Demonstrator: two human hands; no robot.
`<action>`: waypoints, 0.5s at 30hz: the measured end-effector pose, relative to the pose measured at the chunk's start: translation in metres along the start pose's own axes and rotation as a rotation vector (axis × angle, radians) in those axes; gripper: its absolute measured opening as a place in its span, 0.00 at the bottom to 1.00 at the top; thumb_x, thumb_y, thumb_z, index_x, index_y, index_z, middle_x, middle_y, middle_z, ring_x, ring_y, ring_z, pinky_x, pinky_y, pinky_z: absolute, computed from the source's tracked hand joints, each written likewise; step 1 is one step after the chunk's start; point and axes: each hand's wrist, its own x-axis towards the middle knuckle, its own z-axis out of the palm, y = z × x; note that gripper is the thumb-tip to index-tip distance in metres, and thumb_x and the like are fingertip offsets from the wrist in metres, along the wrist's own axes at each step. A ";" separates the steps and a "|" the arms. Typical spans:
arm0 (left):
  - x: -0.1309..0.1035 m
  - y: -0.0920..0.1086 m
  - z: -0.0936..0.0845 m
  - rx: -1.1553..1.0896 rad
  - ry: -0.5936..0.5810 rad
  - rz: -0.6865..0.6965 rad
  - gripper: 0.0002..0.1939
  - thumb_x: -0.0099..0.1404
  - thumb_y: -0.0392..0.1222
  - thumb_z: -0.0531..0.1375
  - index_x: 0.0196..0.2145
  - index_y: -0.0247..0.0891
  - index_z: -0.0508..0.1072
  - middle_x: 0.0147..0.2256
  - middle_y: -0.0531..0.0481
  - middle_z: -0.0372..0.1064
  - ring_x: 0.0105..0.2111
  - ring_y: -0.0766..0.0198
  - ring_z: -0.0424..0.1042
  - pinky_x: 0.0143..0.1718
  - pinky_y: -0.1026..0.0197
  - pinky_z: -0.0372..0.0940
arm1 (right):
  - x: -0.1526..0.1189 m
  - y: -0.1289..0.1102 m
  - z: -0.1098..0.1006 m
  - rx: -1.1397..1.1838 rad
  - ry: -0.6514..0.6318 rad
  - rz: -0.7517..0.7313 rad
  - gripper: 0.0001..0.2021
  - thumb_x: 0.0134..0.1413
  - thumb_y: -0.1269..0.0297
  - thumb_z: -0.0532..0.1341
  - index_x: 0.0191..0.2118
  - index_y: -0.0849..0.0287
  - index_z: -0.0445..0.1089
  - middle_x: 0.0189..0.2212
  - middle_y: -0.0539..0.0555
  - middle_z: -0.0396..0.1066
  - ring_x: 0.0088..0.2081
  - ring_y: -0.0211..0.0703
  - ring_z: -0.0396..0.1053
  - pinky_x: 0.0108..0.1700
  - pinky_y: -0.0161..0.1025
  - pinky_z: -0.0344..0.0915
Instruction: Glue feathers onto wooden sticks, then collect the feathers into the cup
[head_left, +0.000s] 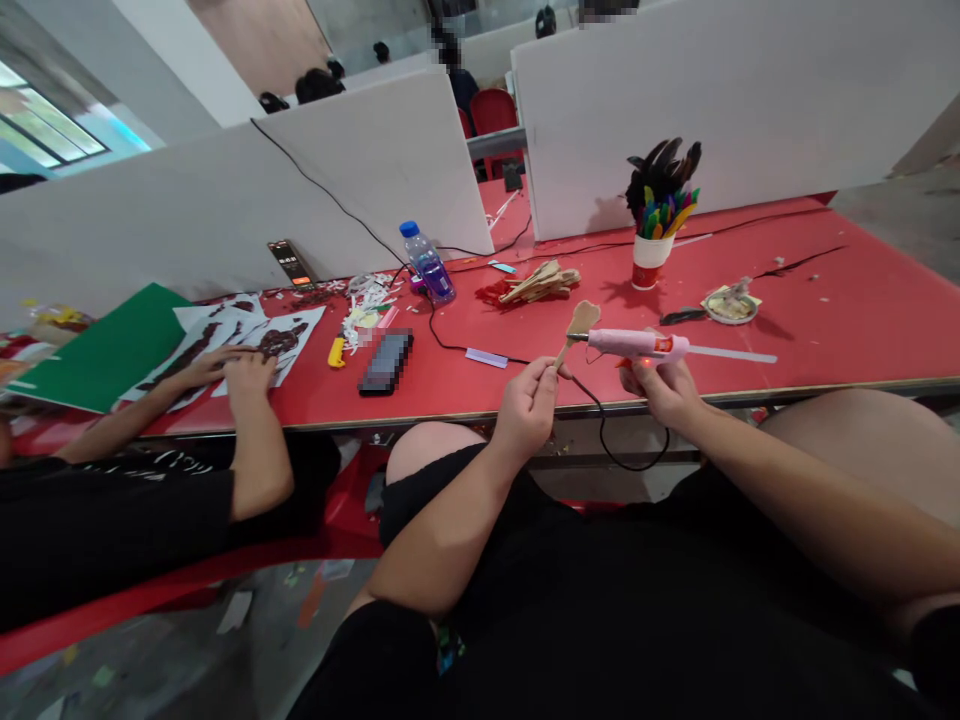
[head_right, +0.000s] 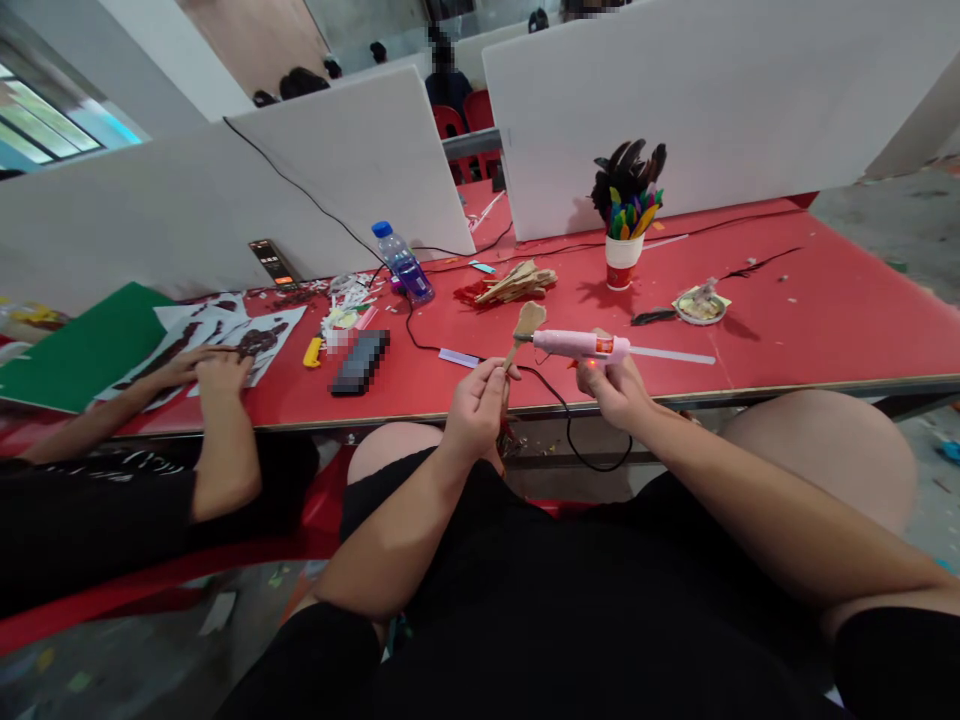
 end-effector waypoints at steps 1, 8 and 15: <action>0.000 0.001 -0.001 0.011 -0.003 0.004 0.26 0.82 0.66 0.56 0.47 0.39 0.76 0.22 0.60 0.49 0.21 0.68 0.47 0.25 0.61 0.45 | 0.001 -0.003 0.000 0.017 0.001 -0.002 0.27 0.68 0.30 0.66 0.39 0.50 0.62 0.23 0.44 0.58 0.23 0.39 0.54 0.26 0.40 0.53; 0.009 0.008 -0.015 0.158 0.020 0.012 0.24 0.83 0.63 0.57 0.44 0.38 0.78 0.23 0.58 0.51 0.23 0.67 0.50 0.26 0.62 0.47 | 0.013 -0.037 -0.024 0.133 -0.177 0.145 0.30 0.64 0.32 0.71 0.32 0.53 0.62 0.20 0.42 0.50 0.20 0.34 0.46 0.22 0.37 0.42; 0.015 0.015 -0.024 0.228 0.065 0.027 0.22 0.83 0.60 0.58 0.42 0.38 0.78 0.24 0.56 0.55 0.24 0.66 0.52 0.28 0.62 0.49 | 0.013 -0.055 -0.044 0.222 -0.114 0.172 0.29 0.63 0.31 0.70 0.33 0.52 0.65 0.20 0.42 0.50 0.19 0.33 0.42 0.19 0.37 0.38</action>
